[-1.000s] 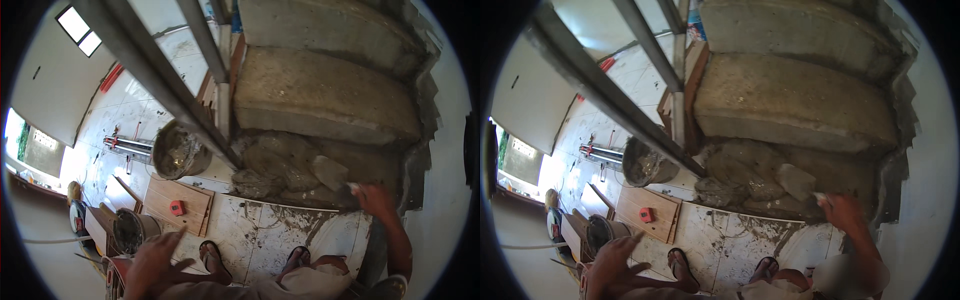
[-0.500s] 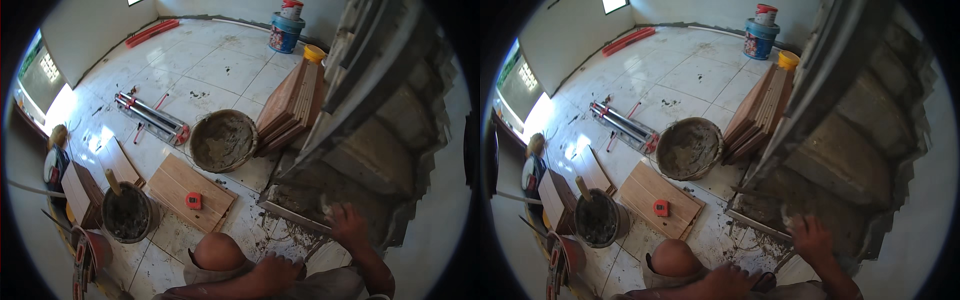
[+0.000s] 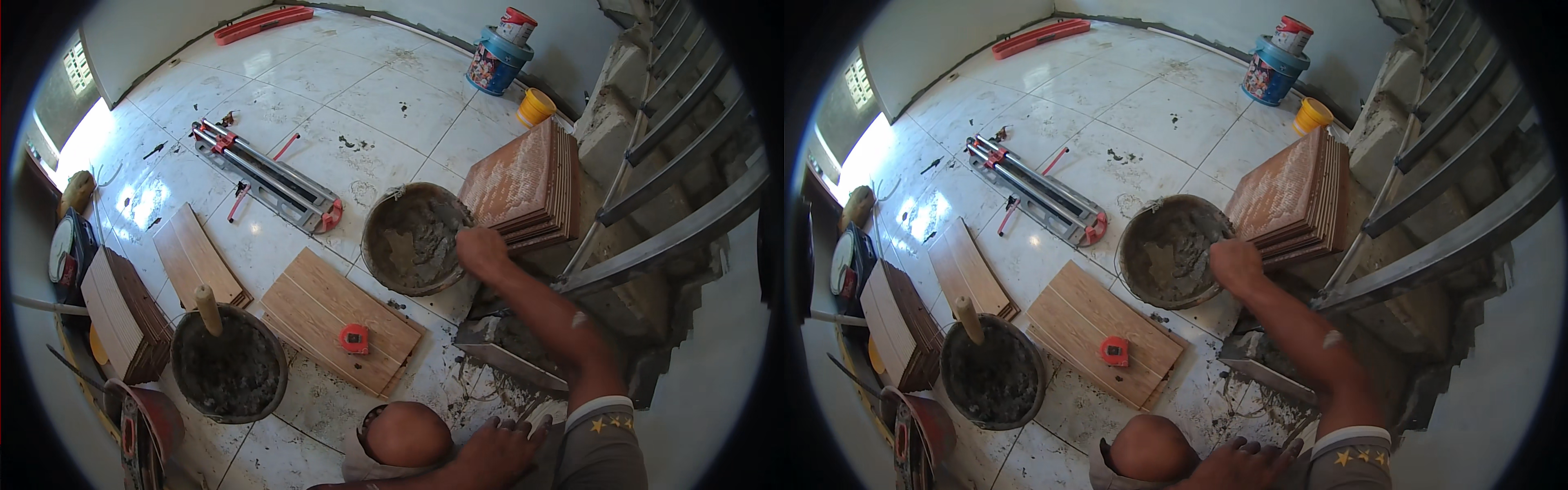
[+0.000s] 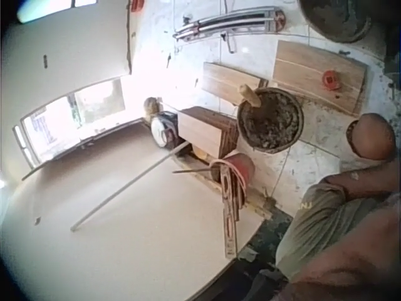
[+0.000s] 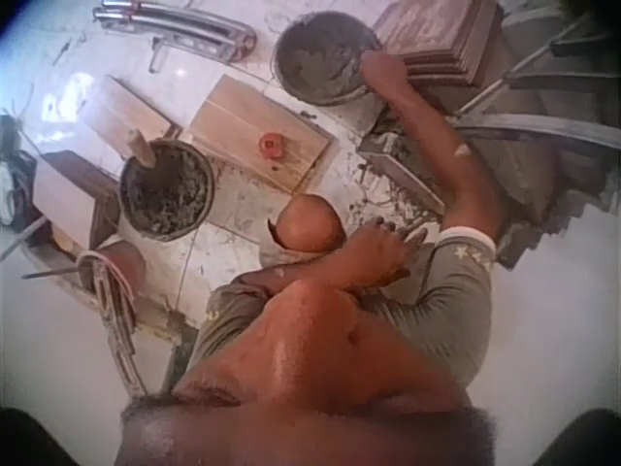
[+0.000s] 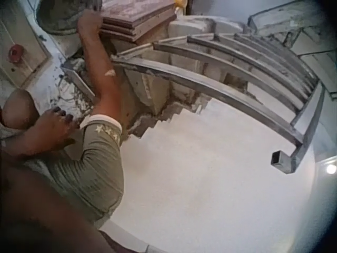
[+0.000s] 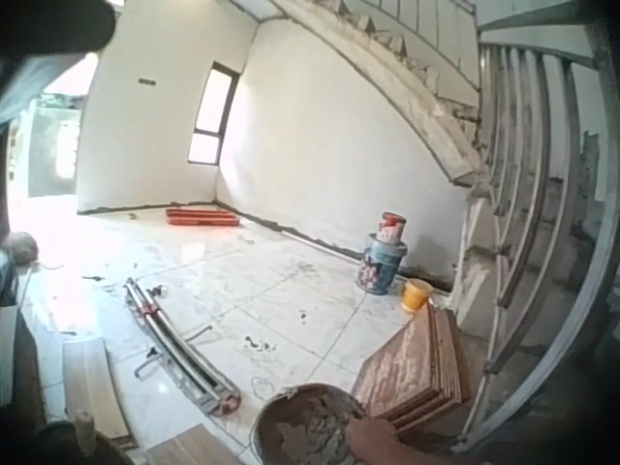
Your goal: The recorder is applying mortar and preparing to lay tiles on a set of concrete stairs inside a room undergoing renovation.
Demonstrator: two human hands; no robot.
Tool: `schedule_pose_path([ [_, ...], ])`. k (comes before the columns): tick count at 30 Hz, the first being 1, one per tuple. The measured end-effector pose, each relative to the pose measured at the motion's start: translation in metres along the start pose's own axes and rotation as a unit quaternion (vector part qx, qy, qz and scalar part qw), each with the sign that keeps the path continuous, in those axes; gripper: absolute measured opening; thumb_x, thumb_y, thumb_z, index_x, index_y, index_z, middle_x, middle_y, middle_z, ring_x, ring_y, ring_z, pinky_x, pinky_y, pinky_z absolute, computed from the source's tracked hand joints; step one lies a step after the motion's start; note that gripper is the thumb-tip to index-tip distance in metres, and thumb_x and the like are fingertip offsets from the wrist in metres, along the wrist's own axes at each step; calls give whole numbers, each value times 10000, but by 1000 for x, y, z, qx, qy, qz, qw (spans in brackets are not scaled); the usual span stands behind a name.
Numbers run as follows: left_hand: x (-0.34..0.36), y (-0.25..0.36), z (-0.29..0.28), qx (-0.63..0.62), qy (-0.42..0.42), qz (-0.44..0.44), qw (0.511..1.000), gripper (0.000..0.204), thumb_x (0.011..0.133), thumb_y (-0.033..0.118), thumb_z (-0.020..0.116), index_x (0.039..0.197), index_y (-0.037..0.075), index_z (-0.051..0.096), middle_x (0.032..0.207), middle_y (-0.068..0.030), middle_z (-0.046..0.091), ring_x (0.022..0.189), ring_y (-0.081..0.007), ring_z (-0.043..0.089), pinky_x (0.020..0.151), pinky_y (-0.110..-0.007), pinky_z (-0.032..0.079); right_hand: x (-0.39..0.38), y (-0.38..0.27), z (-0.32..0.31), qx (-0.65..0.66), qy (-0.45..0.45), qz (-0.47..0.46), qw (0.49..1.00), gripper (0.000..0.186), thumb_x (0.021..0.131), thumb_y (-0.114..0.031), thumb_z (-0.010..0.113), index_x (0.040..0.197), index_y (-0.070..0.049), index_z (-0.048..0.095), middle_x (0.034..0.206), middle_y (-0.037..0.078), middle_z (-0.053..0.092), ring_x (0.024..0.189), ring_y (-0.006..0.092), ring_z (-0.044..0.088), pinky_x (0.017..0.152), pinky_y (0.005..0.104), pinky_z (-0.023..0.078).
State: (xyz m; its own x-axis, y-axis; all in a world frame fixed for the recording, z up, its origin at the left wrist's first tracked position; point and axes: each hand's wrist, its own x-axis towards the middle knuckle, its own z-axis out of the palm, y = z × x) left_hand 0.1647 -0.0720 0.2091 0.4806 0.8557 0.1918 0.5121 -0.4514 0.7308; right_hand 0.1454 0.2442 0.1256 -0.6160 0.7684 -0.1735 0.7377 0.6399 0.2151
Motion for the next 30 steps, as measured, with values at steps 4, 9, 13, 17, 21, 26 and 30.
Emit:
schedule_pose_path([
  [4, -10, -13, -22, -50, 3, -36, 998, 817, 818, 417, 749, 1476, 31, 458, 1031, -147, 690, 863, -291, 686, 739, -418, 514, 5, 2, -1, 77, -100, 42, 991, 250, 879, -196, 629, 966, -2, 761, 980, 256, 729, 955, 407, 719, 828, 488, 575],
  [9, -13, -22, -38, -62, 56, -14, 996, 824, 813, 415, 753, 1473, 30, 448, 1042, -151, 689, 921, -312, 692, 765, -439, 526, 0, 1, 7, 132, -165, 55, 976, 355, 929, -294, 636, 944, 47, 733, 967, 279, 719, 934, 414, 717, 816, 478, 571],
  [13, -15, -22, -43, -89, 18, -50, 995, 831, 817, 427, 746, 1479, 35, 432, 1061, -155, 678, 946, -326, 688, 807, -450, 533, 28, -9, 32, 298, -268, 108, 910, 417, 966, -335, 641, 903, 74, 689, 860, 249, 706, 713, 320, 718, 624, 442, 568],
  [17, -16, -22, -45, -99, 11, -44, 994, 831, 829, 430, 737, 1489, 38, 417, 1090, -161, 669, 946, -334, 685, 810, -440, 534, 34, -3, 47, 437, -285, 159, 838, 399, 994, -324, 624, 884, 57, 664, 761, 171, 658, 563, 242, 631, 498, 397, 520],
  [21, -13, -20, -44, -96, -3, -36, 995, 822, 838, 431, 731, 1486, 32, 418, 1100, -162, 665, 939, -337, 682, 813, -440, 534, 36, -15, 58, 578, -285, 231, 729, 380, 1028, -310, 576, 874, 33, 635, 715, 136, 628, 516, 232, 583, 462, 384, 497],
  [26, -14, -14, -43, -97, 9, -34, 995, 797, 844, 431, 728, 1457, 13, 437, 1141, -164, 658, 950, -345, 675, 843, -452, 528, 32, -19, 69, 602, -252, 214, 727, 411, 1044, -331, 558, 861, 34, 612, 725, 133, 617, 537, 220, 582, 450, 381, 489],
  [30, -15, -8, -40, -103, 30, -38, 994, 764, 848, 436, 723, 1430, 15, 462, 1160, -171, 658, 956, -350, 674, 861, -447, 523, 3, -11, 68, 650, -220, 190, 702, 401, 1043, -332, 564, 869, 26, 614, 730, 113, 613, 534, 202, 576, 443, 366, 476],
])
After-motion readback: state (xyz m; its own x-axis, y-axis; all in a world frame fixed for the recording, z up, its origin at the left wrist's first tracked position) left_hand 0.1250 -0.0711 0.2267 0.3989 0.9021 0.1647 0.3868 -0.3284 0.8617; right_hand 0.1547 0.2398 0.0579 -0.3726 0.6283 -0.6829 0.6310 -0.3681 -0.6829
